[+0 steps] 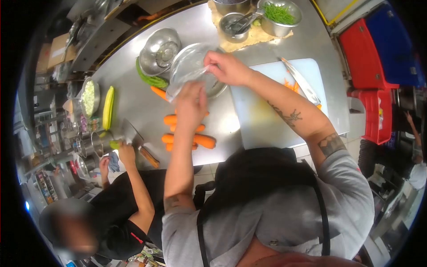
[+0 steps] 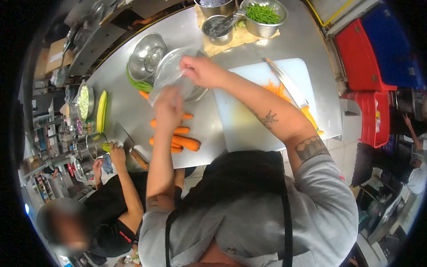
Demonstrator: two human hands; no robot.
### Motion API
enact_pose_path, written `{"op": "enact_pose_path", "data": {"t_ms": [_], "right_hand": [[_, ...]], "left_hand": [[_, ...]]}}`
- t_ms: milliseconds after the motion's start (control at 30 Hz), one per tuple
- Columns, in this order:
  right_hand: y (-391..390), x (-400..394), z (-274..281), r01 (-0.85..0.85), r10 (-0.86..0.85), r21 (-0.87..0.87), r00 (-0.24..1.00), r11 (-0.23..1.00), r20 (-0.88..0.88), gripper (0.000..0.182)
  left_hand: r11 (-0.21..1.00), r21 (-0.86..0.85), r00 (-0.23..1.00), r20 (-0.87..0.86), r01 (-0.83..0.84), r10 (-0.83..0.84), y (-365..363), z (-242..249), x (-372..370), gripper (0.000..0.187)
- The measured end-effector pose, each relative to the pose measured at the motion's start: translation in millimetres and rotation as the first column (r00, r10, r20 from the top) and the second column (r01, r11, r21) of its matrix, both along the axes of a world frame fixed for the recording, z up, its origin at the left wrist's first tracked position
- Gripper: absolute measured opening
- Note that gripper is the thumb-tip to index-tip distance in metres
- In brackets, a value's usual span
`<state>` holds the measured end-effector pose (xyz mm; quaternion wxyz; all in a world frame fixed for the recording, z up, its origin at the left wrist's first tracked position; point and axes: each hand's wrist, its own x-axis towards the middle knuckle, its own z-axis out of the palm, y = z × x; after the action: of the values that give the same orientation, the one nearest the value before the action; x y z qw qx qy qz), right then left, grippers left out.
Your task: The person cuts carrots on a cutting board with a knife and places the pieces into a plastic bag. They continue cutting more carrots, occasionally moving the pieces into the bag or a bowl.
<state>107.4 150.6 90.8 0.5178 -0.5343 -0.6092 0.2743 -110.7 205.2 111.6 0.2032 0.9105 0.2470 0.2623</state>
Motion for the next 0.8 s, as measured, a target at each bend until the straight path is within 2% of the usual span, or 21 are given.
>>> {"op": "enact_pose_path", "data": {"t_ms": [33, 100, 133, 200, 233, 300, 333, 400, 467, 500, 533, 567, 600, 633, 667, 700, 767, 800], "right_hand": [[3, 2, -7, 0.008, -0.023, -0.149, 0.995, 0.989, -0.094, 0.008], [15, 9, -20, -0.010, -0.111, -0.425, 0.960, 0.905, -0.259, 0.009], [19, 15, -25, 0.003, -0.237, -0.508, 0.887, 0.861, -0.397, 0.010], [18, 28, -29, -0.017, -0.501, -0.661, 0.638, 0.750, -0.585, 0.014], [12, 36, -27, -0.117, -0.507, -0.638, 0.506, 0.761, -0.698, 0.021], [10, 28, -26, -0.159, -0.528, -0.602, 0.341, 0.783, -0.777, 0.022], [11, 22, -25, -0.180, -0.530, -0.579, 0.256, 0.795, -0.809, 0.022], [11, 8, -20, -0.238, -0.475, -0.537, 0.274, 0.809, -0.836, 0.020], [9, -4, -12, -0.256, -0.454, -0.525, 0.290, 0.812, -0.842, 0.020], [6, -7, -9, -0.244, -0.463, -0.536, 0.299, 0.808, -0.835, 0.021], [5, -8, -7, -0.236, -0.469, -0.545, 0.310, 0.804, -0.827, 0.022], [4, -8, -2, -0.144, -0.491, -0.579, 0.393, 0.802, -0.778, 0.024], [1, -6, 2, -0.058, -0.507, -0.598, 0.470, 0.799, -0.723, 0.026], [0, -7, 4, 0.015, -0.511, -0.600, 0.543, 0.800, -0.667, 0.029], [-5, -7, 0, 0.083, -0.415, -0.555, 0.757, 0.827, -0.505, 0.036], [-10, -4, -6, 0.124, -0.294, -0.478, 0.908, 0.870, -0.300, 0.043], [-3, 5, -35, 0.083, -0.106, -0.408, 0.994, 0.909, -0.034, 0.044], [-2, 16, -43, 0.108, -0.219, -0.538, 0.965, 0.836, -0.147, 0.041]], "left_hand": [[0.995, -0.020, 0.995, -0.013, 0.096, -0.096, 4, -10, 8, 0.033], [0.991, -0.115, 0.933, -0.360, -0.063, 0.017, 16, -28, 12, 0.029], [0.979, -0.141, 0.852, -0.521, -0.147, 0.053, 19, -29, 13, 0.027], [0.965, -0.245, 0.859, -0.510, -0.088, -0.051, 25, -25, 11, 0.029], [0.953, -0.299, 0.859, -0.500, -0.057, -0.105, 27, -23, 11, 0.030], [0.999, 0.005, 0.996, -0.079, 0.043, -0.043, 20, -23, 11, 0.032], [0.985, 0.168, 0.988, 0.145, 0.031, -0.056, 18, -21, 10, 0.033], [0.879, 0.381, 0.952, 0.212, -0.287, 0.219, 22, -4, 15, 0.035], [0.898, 0.164, 0.911, 0.140, -0.408, 0.388, 38, -6, 10, 0.037], [0.909, -0.169, 0.922, 0.009, -0.380, 0.387, 56, -24, -3, 0.038], [0.801, -0.484, 0.932, -0.109, -0.352, 0.344, 69, -38, -11, 0.038], [0.616, -0.762, 0.946, 0.012, -0.200, 0.323, 73, -45, -12, 0.036], [0.370, -0.929, 0.928, 0.138, 0.001, 0.345, 76, -50, -15, 0.035], [0.108, -0.968, 0.875, 0.251, 0.227, 0.414, 80, -51, -22, 0.033], [-0.034, -0.915, 0.820, 0.343, 0.402, 0.458, 80, -48, -25, 0.028], [-0.150, -0.810, 0.743, 0.424, 0.567, 0.517, 79, -47, -27, 0.024], [-0.325, -0.646, 0.691, 0.456, 0.690, 0.562, 95, -78, -35, 0.020], [-0.420, -0.533, 0.674, 0.507, 0.735, 0.537, 105, -84, -40, 0.021]]}}
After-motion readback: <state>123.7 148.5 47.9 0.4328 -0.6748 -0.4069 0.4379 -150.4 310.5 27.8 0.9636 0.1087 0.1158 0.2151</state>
